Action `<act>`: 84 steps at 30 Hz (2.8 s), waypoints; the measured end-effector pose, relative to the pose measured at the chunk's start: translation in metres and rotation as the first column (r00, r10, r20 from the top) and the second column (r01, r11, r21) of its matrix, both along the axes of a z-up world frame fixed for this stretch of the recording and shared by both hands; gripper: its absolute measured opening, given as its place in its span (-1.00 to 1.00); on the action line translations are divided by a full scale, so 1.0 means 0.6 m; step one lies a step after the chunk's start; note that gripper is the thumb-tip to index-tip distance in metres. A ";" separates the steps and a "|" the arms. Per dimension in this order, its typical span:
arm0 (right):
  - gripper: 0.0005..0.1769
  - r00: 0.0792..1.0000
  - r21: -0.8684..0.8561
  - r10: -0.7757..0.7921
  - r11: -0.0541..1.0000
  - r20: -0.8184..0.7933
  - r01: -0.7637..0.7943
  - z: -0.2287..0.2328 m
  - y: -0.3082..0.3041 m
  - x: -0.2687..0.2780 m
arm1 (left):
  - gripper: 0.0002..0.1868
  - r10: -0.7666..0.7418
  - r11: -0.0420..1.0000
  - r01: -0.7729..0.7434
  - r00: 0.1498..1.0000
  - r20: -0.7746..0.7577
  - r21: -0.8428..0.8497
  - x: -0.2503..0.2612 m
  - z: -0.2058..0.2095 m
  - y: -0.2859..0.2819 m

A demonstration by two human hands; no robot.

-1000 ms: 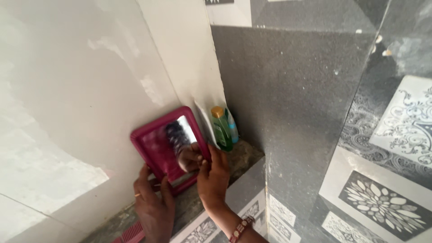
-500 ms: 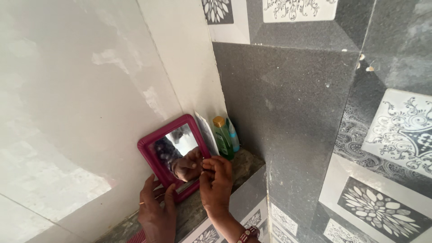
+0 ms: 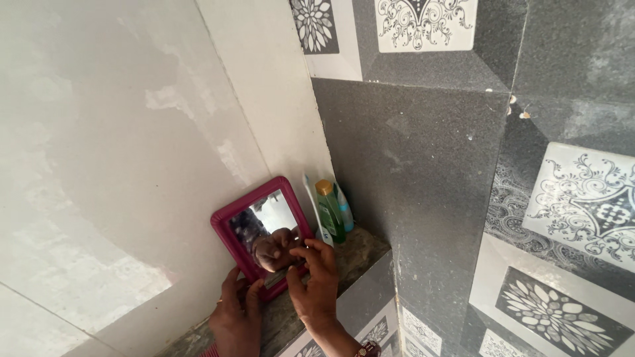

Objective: The person wipes a tiled wall and a shelf with a yellow cloth. They then rearrange several items on the shelf, including a stack of soap bars, a small mirror, a comb, and two plastic containers, moving them to different positions.

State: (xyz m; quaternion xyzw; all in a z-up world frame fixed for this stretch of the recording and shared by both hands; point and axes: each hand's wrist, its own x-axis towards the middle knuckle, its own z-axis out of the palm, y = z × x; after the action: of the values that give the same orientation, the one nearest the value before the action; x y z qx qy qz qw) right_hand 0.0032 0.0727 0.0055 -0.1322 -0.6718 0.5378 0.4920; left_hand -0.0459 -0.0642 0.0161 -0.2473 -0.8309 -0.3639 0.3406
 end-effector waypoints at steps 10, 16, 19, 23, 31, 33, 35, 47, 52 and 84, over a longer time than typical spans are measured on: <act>-0.79 0.999 -0.014 0.041 0.999 0.016 -0.041 0.003 0.000 0.003 | -0.32 -0.023 1.000 0.023 1.000 0.013 0.017 0.021 0.021 0.012; -0.87 0.997 0.169 0.036 0.985 -0.071 -0.023 0.015 -0.006 0.012 | -0.38 -0.008 0.999 0.002 0.994 -0.109 -0.053 0.050 0.051 0.017; -0.89 0.994 0.260 0.086 0.963 -0.072 -0.064 0.021 -0.014 0.025 | -0.44 0.024 0.991 -0.052 0.977 -0.213 -0.126 0.064 0.058 0.016; -0.92 0.987 0.306 0.160 0.940 -0.008 -0.150 0.030 -0.014 0.033 | -0.37 0.019 0.990 -0.056 0.963 -0.267 -0.132 0.067 0.057 -0.011; -0.91 0.942 0.506 0.330 0.803 0.064 -0.315 0.013 -0.018 0.034 | -0.58 -0.049 0.891 0.055 0.998 0.025 -0.451 -0.006 0.040 -0.229; -0.90 0.916 0.503 0.376 0.770 0.136 -0.391 0.010 -0.015 0.030 | -0.67 -0.406 0.688 0.165 0.895 -0.186 -0.707 -0.006 0.043 -0.281; -0.92 0.897 0.516 0.408 0.739 0.168 -0.433 0.010 -0.015 0.030 | -0.53 -0.056 0.804 0.223 0.951 0.303 -0.551 -0.001 0.044 -0.300; -0.55 0.774 0.479 0.526 0.608 0.353 -0.632 0.013 -0.019 0.039 | -0.65 0.081 0.821 0.048 0.977 0.199 -0.569 0.064 0.050 -0.253; -0.54 0.802 0.422 0.515 0.682 0.303 -0.597 0.011 -0.030 0.054 | -0.49 0.182 0.765 -0.038 0.970 0.160 -0.643 0.082 0.066 -0.237; -0.80 0.947 -0.040 0.112 0.994 0.300 -0.104 -0.013 0.128 0.097 | -0.74 -0.145 0.962 0.097 0.973 -0.178 -0.254 0.140 0.016 0.036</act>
State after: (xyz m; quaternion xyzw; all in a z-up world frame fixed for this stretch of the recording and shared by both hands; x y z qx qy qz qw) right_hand 0.0615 0.1496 -0.0025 -0.1815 -0.7390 0.5452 0.3518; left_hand 0.0381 -0.0424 0.0258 -0.3723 -0.8151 -0.2533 0.3646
